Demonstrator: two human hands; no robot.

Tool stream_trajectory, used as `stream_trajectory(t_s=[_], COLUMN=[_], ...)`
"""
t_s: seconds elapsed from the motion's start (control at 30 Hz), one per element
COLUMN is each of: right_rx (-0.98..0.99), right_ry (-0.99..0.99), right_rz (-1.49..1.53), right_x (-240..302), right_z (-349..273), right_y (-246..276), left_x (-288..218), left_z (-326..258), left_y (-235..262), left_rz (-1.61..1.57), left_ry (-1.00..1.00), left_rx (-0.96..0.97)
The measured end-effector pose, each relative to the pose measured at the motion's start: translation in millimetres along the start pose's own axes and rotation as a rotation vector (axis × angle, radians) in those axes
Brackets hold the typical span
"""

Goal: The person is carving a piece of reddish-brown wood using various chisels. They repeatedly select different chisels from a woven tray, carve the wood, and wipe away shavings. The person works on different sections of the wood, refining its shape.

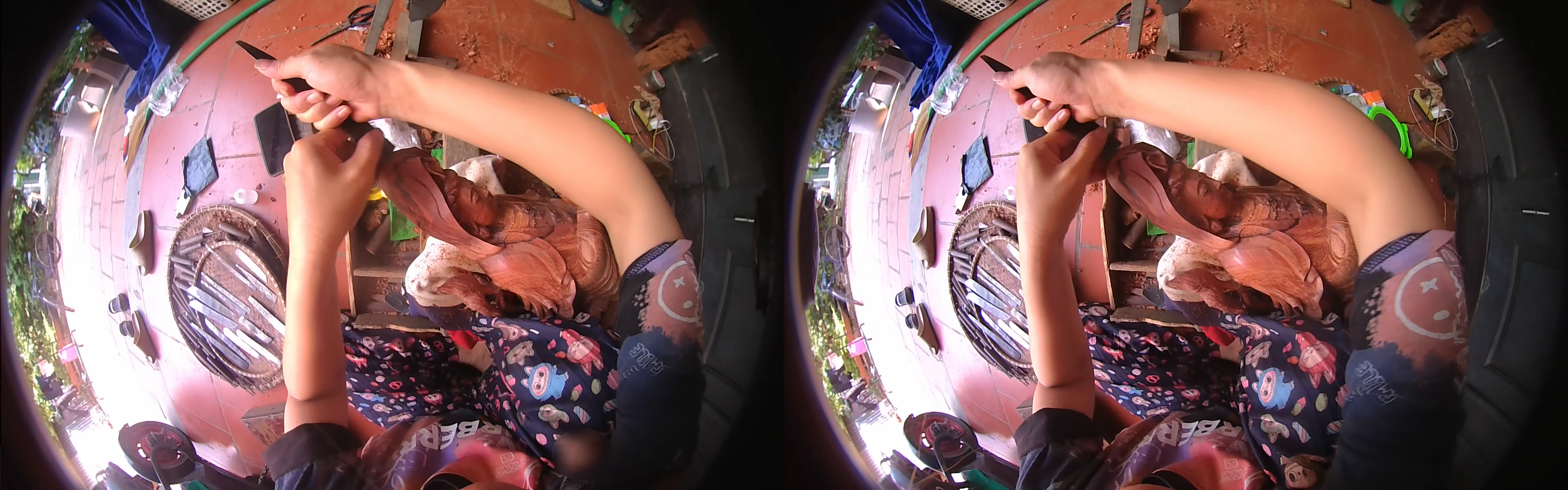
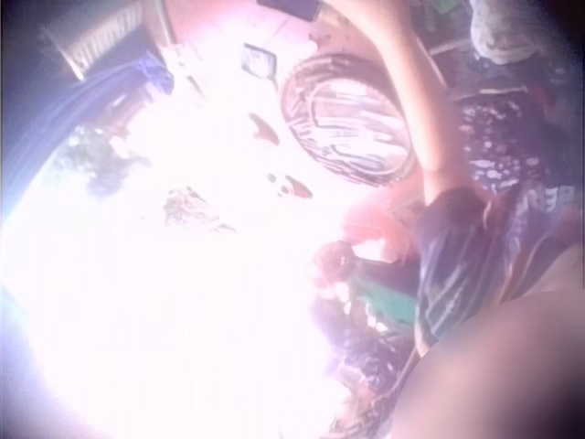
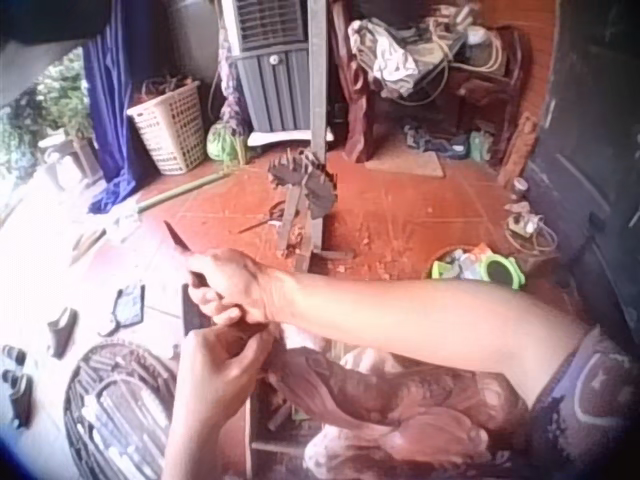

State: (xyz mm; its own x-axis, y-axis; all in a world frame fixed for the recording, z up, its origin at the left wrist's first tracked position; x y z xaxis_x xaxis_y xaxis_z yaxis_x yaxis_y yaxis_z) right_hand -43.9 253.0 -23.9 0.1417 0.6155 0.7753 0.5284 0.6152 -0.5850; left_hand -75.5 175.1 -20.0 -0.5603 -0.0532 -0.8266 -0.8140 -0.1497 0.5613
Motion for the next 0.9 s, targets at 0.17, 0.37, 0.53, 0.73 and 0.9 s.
stream_trajectory(t_s=[0.17, 0.37, 0.53, 0.73, 0.9], right_rx=[-0.121, -0.134, -0.067, -0.207, -0.039], right_ry=[-0.052, -0.143, -0.009, -0.119, -0.114], right_rz=[0.040, 0.011, -0.028, -0.099, -0.228], right_x=[-5, -6, -9, -11, -3], right_z=[-3, -16, 8, -6, -23], right_y=[12, 14, 1, 6, -23], left_x=[6, -27, 21, 11, -26], left_z=[0, -10, -3, -15, -36], left_y=[-10, -2, -6, -13, 7], left_rz=[-0.058, 0.117, -0.293, -0.254, -0.040], left_ry=[0.016, -0.062, 0.026, 0.028, -0.206], left_rx=[0.005, 0.000, 0.003, 0.000, -0.173])
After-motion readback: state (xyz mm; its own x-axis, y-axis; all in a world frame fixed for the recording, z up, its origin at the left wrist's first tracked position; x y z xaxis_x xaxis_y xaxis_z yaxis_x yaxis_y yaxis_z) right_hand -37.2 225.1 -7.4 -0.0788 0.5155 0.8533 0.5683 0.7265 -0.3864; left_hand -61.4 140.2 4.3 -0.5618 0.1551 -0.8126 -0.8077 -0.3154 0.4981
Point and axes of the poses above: each hand's wrist, its own z-axis towards the middle knuckle, its own y-axis out of the back of the hand, x = y × z, the point moved 8 cm from there along z, towards the middle knuckle, and after that the axes turned 3 degrees about z, right-handed, at the moved point
